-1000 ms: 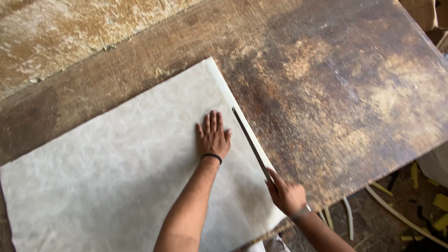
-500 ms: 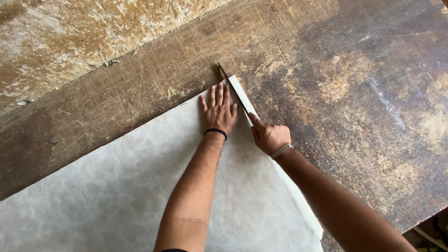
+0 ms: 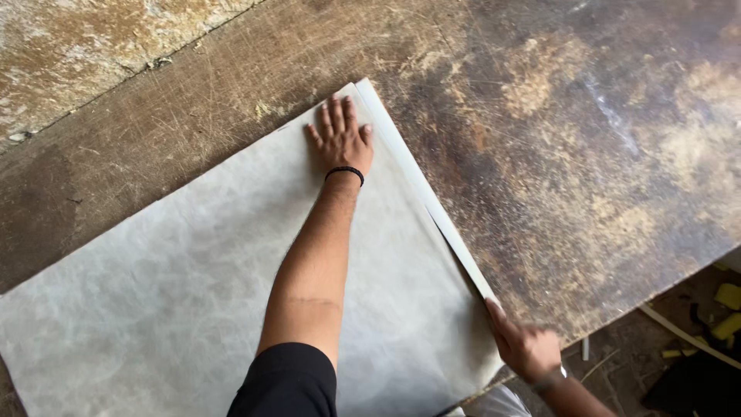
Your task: The person smooths a fabric sheet on a worktable, sprays adhesive onto the surface, and lays a second fabric layer over it. They then place a foam board on the table, cover it with fabric, and trim the excess fabric along the edges using a straight blade. The person handles fabric, foam board, and tools throughout the process.
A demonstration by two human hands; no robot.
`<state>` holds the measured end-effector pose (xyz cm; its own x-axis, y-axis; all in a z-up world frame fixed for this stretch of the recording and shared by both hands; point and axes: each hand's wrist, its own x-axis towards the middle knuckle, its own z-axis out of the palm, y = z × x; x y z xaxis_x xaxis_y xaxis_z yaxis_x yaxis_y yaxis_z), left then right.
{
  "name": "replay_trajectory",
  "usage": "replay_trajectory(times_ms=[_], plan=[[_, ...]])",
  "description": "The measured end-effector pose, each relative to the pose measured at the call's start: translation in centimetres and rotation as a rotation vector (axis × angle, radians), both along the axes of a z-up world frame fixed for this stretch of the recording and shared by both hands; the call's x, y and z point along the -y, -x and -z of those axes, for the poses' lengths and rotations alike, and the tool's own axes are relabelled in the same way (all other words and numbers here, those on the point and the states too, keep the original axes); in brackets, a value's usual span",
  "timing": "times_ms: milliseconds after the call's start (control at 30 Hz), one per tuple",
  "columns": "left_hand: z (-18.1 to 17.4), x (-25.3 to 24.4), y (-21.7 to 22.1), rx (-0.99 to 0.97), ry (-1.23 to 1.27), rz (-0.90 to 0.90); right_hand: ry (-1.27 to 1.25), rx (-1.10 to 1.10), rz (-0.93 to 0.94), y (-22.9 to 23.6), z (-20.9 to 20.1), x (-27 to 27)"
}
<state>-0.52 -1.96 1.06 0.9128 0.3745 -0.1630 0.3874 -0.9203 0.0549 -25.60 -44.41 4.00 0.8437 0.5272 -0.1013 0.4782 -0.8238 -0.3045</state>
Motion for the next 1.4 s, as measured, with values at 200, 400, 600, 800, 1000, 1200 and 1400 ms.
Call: replay_trajectory(times_ms=[200, 400, 600, 800, 1000, 1200, 1400], plan=[[-0.5, 9.1, 12.6, 0.074, -0.021, 0.085, -0.138, 0.004, -0.035, 3.2, -0.4, 4.4], [-3.8, 22.5, 30.1, 0.017, 0.182, 0.226, 0.057, -0.01, -0.036, 4.0, 5.0, 6.8], [-7.1, 30.0, 36.6, -0.158, 0.285, 0.207, 0.165, -0.138, -0.049, 11.1, 3.9, 19.6], [-4.9, 30.9, 37.2, 0.091, 0.22, 0.194, 0.01, 0.019, 0.007, 8.6, 3.4, 22.1], [-0.8, 29.1, 37.3, 0.292, 0.49, -0.382, -0.16, 0.021, 0.034, 7.6, 0.5, 21.9], [0.3, 26.9, 38.8, 0.318, 0.595, -0.46, -0.16, -0.108, 0.092, 10.5, 0.5, 22.9], [-2.6, 28.9, 38.6, 0.158, 0.612, -0.317, -0.503, -0.223, 0.288, 11.3, 2.5, 22.7]])
